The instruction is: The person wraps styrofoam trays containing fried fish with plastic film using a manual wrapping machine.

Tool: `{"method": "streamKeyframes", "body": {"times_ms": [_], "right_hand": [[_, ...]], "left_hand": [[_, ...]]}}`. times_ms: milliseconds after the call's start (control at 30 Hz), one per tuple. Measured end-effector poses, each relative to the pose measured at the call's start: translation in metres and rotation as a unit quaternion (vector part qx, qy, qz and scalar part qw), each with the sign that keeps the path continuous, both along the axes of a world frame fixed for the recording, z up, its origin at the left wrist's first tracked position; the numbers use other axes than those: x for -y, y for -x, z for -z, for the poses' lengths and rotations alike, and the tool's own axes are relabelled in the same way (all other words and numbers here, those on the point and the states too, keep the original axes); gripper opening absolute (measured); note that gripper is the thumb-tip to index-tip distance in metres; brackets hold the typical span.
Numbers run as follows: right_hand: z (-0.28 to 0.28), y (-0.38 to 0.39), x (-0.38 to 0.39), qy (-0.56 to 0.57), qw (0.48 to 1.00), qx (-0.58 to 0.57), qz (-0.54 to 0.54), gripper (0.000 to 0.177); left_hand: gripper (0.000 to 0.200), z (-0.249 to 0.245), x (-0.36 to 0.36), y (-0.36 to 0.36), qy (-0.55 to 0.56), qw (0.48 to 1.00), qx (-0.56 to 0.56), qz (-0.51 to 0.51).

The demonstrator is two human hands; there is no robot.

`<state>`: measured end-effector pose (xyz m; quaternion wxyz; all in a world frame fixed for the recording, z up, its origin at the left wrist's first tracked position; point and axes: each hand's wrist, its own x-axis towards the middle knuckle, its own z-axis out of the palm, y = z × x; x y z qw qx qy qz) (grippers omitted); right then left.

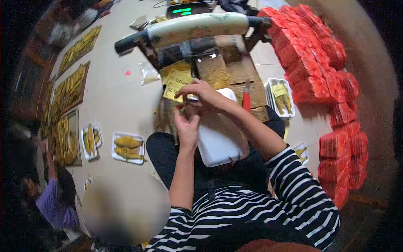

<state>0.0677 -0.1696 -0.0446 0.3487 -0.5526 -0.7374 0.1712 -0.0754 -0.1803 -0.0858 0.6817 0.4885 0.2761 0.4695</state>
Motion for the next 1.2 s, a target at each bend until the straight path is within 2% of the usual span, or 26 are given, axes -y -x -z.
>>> {"method": "streamKeyframes", "body": {"times_ms": [33, 67, 100, 133, 167, 200, 233, 267, 300, 333, 367, 400, 433, 500, 567, 633, 667, 700, 800, 833, 867, 967, 1000, 1100, 1133, 1200], "right_hand": [[-0.007, -0.005, 0.004, -0.036, 0.999, 0.025, 0.009, 0.026], [-0.016, -0.017, 0.018, -0.053, 0.998, 0.016, 0.013, 0.024], [-0.033, -0.029, 0.040, -0.070, 0.997, 0.008, 0.018, 0.022], [-0.046, -0.040, 0.065, -0.086, 0.996, 0.001, 0.022, 0.020], [-0.049, -0.047, 0.095, -0.057, 0.991, -0.094, 0.075, 0.019], [-0.042, -0.059, 0.125, -0.077, 0.978, -0.152, 0.123, 0.019], [-0.047, -0.064, 0.159, -0.015, 0.927, -0.306, 0.215, 0.020], [-0.052, -0.073, 0.191, 0.060, 0.887, -0.351, 0.293, 0.023], [-0.035, -0.091, 0.233, 0.162, 0.871, -0.322, 0.333, 0.029], [-0.029, -0.102, 0.271, 0.208, 0.866, -0.415, 0.185, 0.038], [-0.011, -0.100, 0.315, 0.303, 0.704, -0.614, 0.190, 0.046], [-0.014, -0.104, 0.349, 0.343, 0.781, -0.508, 0.121, 0.041], [-0.019, -0.094, 0.373, 0.320, 0.769, -0.517, 0.196, 0.035], [-0.028, -0.086, 0.396, 0.236, 0.701, -0.535, 0.408, 0.032], [-0.006, -0.112, 0.420, 0.136, 0.700, -0.525, 0.464, 0.029], [-0.009, -0.135, 0.425, 0.053, 0.705, -0.505, 0.495, 0.033], [-0.004, -0.147, 0.427, 0.021, 0.707, -0.475, 0.524, 0.032], [0.002, -0.158, 0.430, -0.008, 0.707, -0.444, 0.550, 0.031], [0.029, -0.189, 0.433, -0.014, 0.716, -0.381, 0.585, 0.025], [0.039, -0.198, 0.435, -0.012, 0.716, -0.376, 0.588, 0.025], [0.048, -0.206, 0.438, -0.009, 0.717, -0.368, 0.592, 0.024], [0.082, -0.231, 0.446, 0.004, 0.704, -0.382, 0.599, 0.024], [0.091, -0.235, 0.449, 0.008, 0.695, -0.392, 0.603, 0.024], [0.091, -0.237, 0.448, -0.004, 0.674, -0.430, 0.601, 0.024], [0.094, -0.238, 0.450, -0.005, 0.668, -0.442, 0.599, 0.027], [0.100, -0.240, 0.452, -0.008, 0.657, -0.467, 0.592, 0.032]], "left_hand": [[0.045, -0.010, 0.002, -0.002, -0.037, 0.999, -0.021, -0.012], [0.054, -0.024, 0.009, 0.000, 0.047, 0.999, -0.003, 0.025], [0.063, -0.045, 0.013, 0.000, 0.063, 0.997, 0.024, 0.045], [0.058, -0.073, 0.023, -0.003, 0.058, 0.996, 0.016, 0.070], [0.054, -0.095, 0.034, -0.005, 0.053, 0.994, 0.008, 0.092], [0.050, -0.104, 0.045, -0.006, -0.038, 0.987, -0.040, 0.150], [0.048, -0.112, 0.056, -0.006, -0.130, 0.967, -0.084, 0.202], [0.041, -0.124, 0.070, -0.009, -0.230, 0.930, -0.081, 0.276], [0.034, -0.135, 0.087, -0.014, -0.327, 0.877, -0.076, 0.343], [0.029, -0.139, 0.105, -0.019, -0.410, 0.829, -0.052, 0.376], [0.023, -0.141, 0.125, -0.026, -0.489, 0.773, -0.026, 0.403], [0.017, -0.140, 0.142, -0.035, -0.514, 0.741, 0.021, 0.431], [0.012, -0.137, 0.158, -0.044, -0.536, 0.707, 0.067, 0.458], [0.007, -0.110, 0.187, -0.063, -0.603, 0.677, 0.045, 0.421], [0.009, -0.085, 0.190, -0.097, -0.616, 0.678, -0.021, 0.401], [0.029, -0.057, 0.190, -0.126, -0.495, 0.755, -0.116, 0.414], [0.033, -0.045, 0.188, -0.141, -0.408, 0.811, -0.078, 0.412], [0.031, -0.042, 0.185, -0.151, -0.322, 0.833, -0.101, 0.438], [0.031, 0.004, 0.187, -0.177, -0.102, 0.855, -0.116, 0.496], [0.032, 0.013, 0.189, -0.186, -0.009, 0.854, -0.099, 0.511], [0.040, 0.022, 0.189, -0.197, 0.044, 0.832, -0.144, 0.534], [0.050, 0.043, 0.205, -0.232, 0.168, 0.863, -0.141, 0.456], [0.057, 0.033, 0.205, -0.245, 0.154, 0.847, -0.181, 0.476], [0.053, 0.075, 0.211, -0.285, 0.178, 0.900, -0.166, 0.361], [0.056, 0.078, 0.207, -0.295, 0.202, 0.896, -0.188, 0.349], [0.056, 0.101, 0.198, -0.312, 0.281, 0.891, -0.134, 0.330]]}}
